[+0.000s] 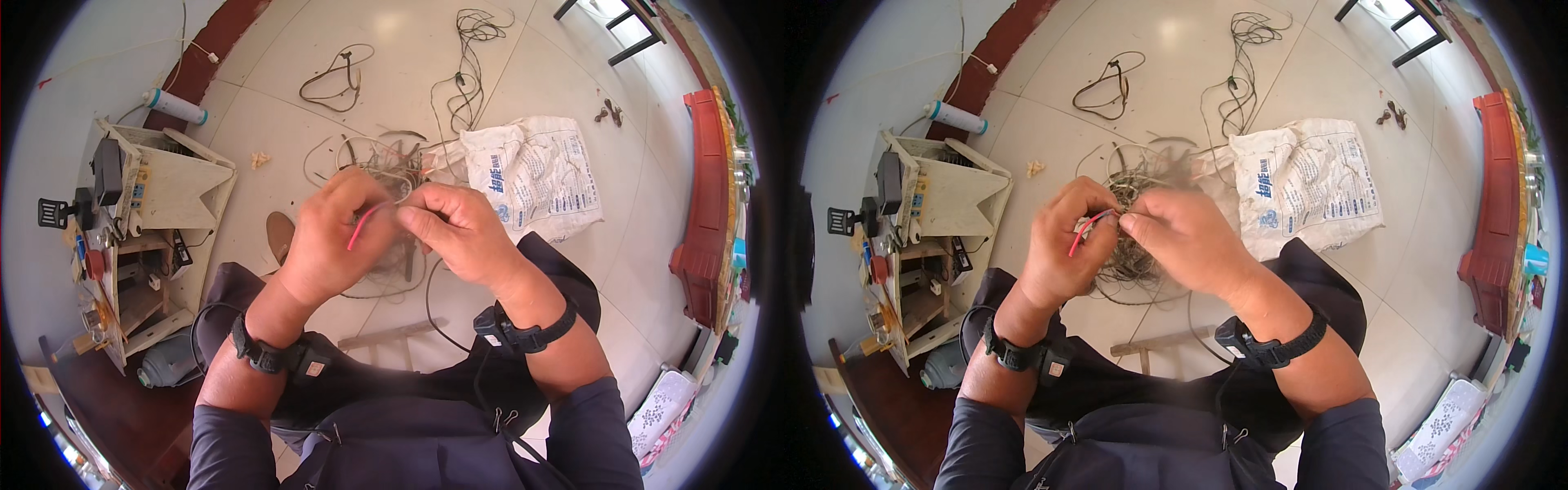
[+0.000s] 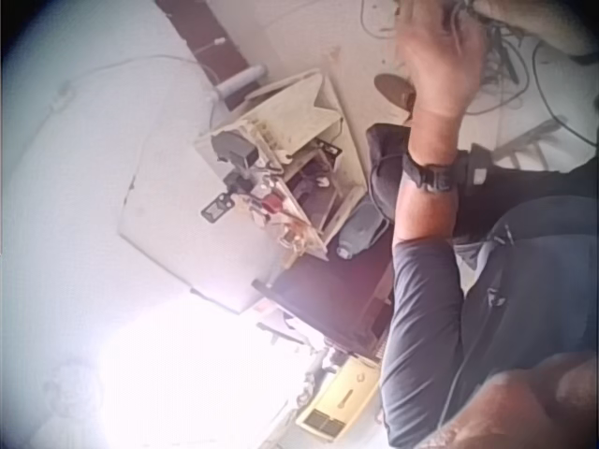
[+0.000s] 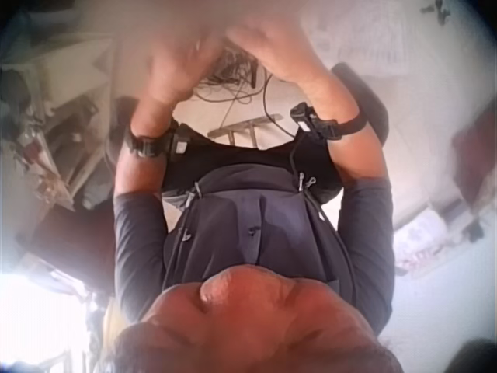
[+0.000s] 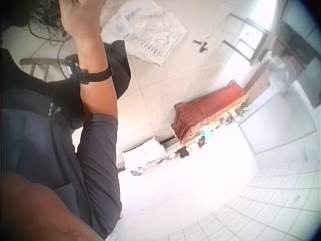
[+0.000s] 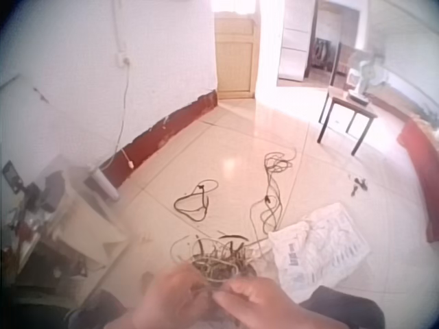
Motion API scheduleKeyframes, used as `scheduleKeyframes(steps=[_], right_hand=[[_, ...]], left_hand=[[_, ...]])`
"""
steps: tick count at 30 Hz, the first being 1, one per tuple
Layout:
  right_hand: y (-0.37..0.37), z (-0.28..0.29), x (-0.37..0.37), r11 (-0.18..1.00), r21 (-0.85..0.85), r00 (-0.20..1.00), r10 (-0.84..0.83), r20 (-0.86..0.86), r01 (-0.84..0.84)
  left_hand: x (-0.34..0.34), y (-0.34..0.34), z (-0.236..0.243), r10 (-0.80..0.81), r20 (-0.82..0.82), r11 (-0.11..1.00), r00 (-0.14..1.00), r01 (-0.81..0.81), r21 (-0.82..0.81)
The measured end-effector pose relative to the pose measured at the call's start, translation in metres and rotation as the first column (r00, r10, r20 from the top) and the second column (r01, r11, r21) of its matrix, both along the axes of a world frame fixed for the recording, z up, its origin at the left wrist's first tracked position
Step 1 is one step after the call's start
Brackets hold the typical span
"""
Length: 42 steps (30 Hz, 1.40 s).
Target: The person strips insulation from wires using pliers and wraps white tape around a wire junction.
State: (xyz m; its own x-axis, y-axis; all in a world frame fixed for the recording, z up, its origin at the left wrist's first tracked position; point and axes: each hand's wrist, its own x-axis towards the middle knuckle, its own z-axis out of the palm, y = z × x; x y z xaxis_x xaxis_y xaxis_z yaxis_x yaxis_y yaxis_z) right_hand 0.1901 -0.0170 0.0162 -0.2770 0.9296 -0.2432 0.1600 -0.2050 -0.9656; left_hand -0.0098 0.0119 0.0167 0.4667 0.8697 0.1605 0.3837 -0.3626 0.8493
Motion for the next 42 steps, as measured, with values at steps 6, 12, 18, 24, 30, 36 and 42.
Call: scheduleKeyframes(steps=[6,12,18,24,30,36,42], right_hand=[[0.0,-0.006,-0.002,0.998,-0.032,0.996,-0.05,-0.076,0.047],[0.0,-0.007,0.001,0.998,-0.048,0.996,-0.032,-0.085,0.028],[0.004,0.002,0.006,0.999,-0.038,1.0,0.026,0.004,-0.026],[0.006,0.0,0.01,0.999,-0.006,0.999,0.036,0.002,-0.036],[0.005,-0.002,0.011,0.994,0.092,0.998,0.058,-0.024,-0.056],[0.005,0.002,0.016,0.984,0.158,0.997,0.073,0.033,-0.077],[-0.001,-0.001,0.023,0.992,-0.104,0.997,-0.072,-0.02,0.069]], left_hand=[[0.004,-0.002,-0.006,0.008,0.201,0.985,0.98,0.027,-0.17],[-0.001,-0.001,0.001,-0.062,0.068,0.99,0.996,0.07,-0.12],[-0.003,0.0,-0.002,-0.114,-0.032,0.993,0.993,0.114,-0.006],[-0.004,-0.004,0.015,-0.133,0.052,0.928,0.99,0.143,-0.344],[-0.003,-0.012,0.007,0.093,0.306,0.618,0.947,0.187,-0.764],[0.001,-0.016,0.009,0.326,0.435,0.333,0.84,0.329,-0.884],[-0.023,0.0,0.01,0.458,0.575,0.512,0.678,0.328,-0.794]])
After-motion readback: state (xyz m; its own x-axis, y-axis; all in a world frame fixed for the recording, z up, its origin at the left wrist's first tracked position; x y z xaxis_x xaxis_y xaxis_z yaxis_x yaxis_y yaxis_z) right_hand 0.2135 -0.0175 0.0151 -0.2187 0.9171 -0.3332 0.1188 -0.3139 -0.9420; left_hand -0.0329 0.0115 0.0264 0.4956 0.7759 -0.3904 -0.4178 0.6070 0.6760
